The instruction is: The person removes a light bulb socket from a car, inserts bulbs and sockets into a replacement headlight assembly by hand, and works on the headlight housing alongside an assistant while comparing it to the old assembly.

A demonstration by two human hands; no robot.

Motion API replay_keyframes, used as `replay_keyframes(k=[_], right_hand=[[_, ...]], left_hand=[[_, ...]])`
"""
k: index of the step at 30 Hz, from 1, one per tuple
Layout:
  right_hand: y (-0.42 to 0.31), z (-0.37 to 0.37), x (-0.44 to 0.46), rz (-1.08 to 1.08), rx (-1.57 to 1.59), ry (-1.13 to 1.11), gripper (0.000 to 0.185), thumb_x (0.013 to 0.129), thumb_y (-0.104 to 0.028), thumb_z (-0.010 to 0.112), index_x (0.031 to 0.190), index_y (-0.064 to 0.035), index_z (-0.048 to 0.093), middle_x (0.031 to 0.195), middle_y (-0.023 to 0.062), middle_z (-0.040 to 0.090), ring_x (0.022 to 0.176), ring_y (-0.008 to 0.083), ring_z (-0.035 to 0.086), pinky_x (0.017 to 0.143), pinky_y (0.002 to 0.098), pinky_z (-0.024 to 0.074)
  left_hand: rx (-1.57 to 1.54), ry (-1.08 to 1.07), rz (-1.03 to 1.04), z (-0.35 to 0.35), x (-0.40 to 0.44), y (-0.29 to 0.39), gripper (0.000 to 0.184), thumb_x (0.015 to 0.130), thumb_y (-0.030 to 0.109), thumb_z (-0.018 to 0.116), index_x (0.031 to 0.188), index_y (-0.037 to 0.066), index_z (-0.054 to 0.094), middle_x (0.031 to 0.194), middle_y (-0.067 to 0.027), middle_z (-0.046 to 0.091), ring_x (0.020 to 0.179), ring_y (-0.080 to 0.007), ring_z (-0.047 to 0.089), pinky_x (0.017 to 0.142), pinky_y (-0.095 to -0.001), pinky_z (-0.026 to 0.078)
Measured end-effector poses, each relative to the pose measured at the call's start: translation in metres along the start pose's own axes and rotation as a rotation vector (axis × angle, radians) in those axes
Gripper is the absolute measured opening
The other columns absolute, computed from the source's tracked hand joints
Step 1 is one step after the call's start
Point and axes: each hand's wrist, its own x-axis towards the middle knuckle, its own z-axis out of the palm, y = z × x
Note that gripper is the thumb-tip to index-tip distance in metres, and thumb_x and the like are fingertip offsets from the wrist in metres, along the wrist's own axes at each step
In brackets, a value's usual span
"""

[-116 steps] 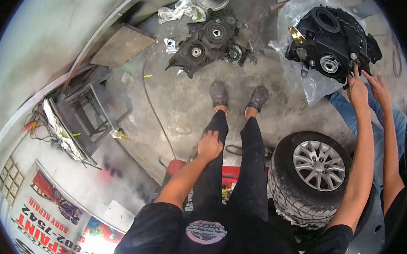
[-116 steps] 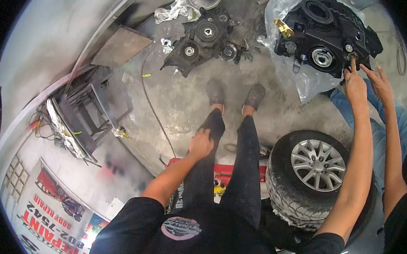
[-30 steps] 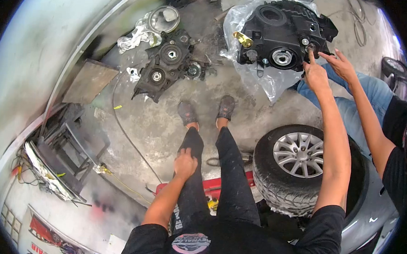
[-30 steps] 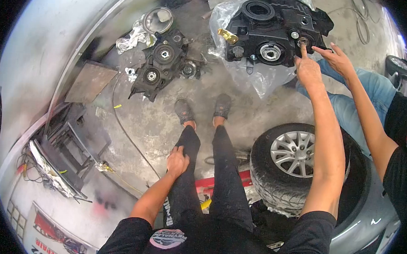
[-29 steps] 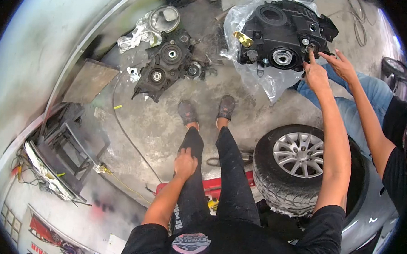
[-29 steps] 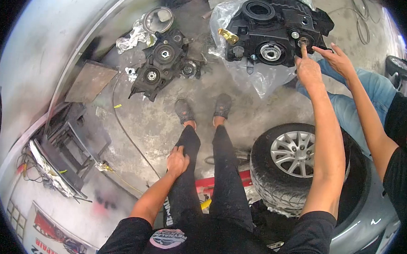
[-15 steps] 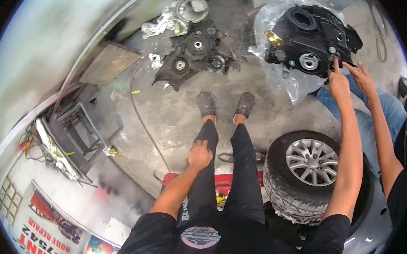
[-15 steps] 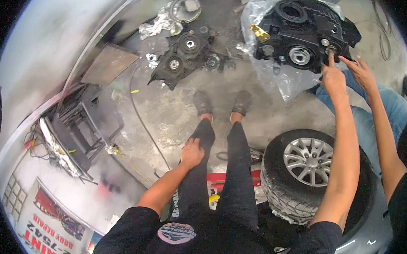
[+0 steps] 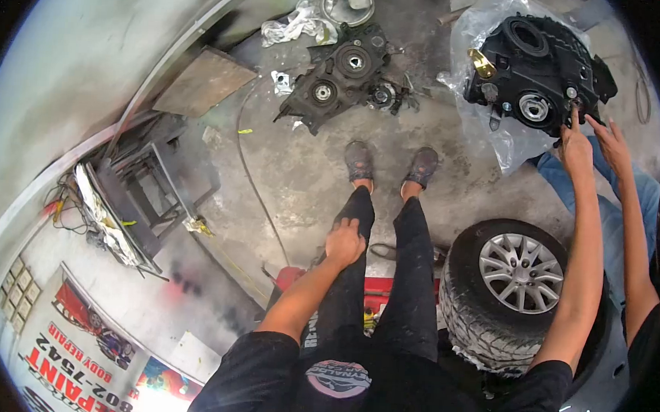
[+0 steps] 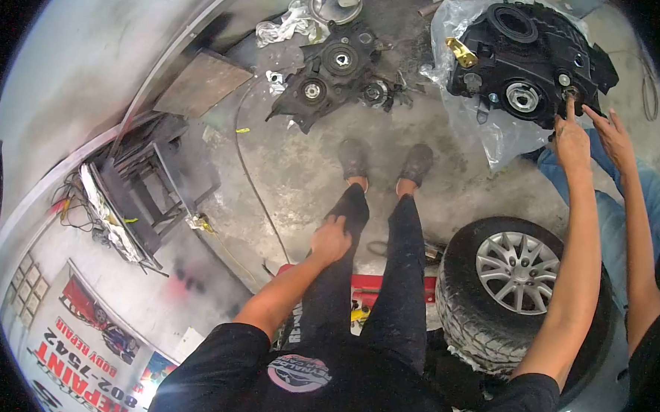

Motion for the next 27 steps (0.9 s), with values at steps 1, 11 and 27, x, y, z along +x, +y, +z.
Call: replay_keyframes(k=[1, 11, 27], right_hand=[[0.001, -0.001, -0.001, 0.003, 0.000, -0.003, 0.018, 0.091, -0.009, 0.060, 0.102, -0.0008, 0.072, 0.151, 0.0330, 0.050, 0.078, 0.0397, 0.075, 0.067, 0.0500, 0.0597], [0.004, -0.003, -0.003, 0.013, 0.007, -0.015, 0.017, 0.093, -0.010, 0.060, 0.100, -0.0009, 0.072, 0.147, 0.0329, 0.054, 0.078, 0.0398, 0.074, 0.067, 0.0508, 0.0592], [-0.006, 0.006, 0.001, 0.035, 0.018, -0.028, 0.017, 0.085, -0.008, 0.063, 0.097, -0.0005, 0.073, 0.157, 0.0390, 0.040, 0.077, 0.0384, 0.076, 0.069, 0.0471, 0.0615]], left_hand=[[0.005, -0.002, -0.003, 0.001, 0.000, 0.000, 0.047, 0.091, 0.027, 0.064, 0.131, 0.004, 0.060, 0.122, -0.0202, 0.062, 0.115, -0.0403, 0.064, 0.095, -0.0527, 0.055], [0.006, -0.016, -0.004, 0.003, 0.002, 0.002, 0.049, 0.092, 0.026, 0.061, 0.135, 0.004, 0.058, 0.126, -0.0211, 0.062, 0.118, -0.0412, 0.063, 0.099, -0.0530, 0.053], [0.019, 0.016, 0.004, 0.004, 0.003, 0.008, 0.043, 0.091, 0.027, 0.066, 0.127, 0.004, 0.061, 0.122, -0.0215, 0.063, 0.117, -0.0432, 0.063, 0.098, -0.0519, 0.054]])
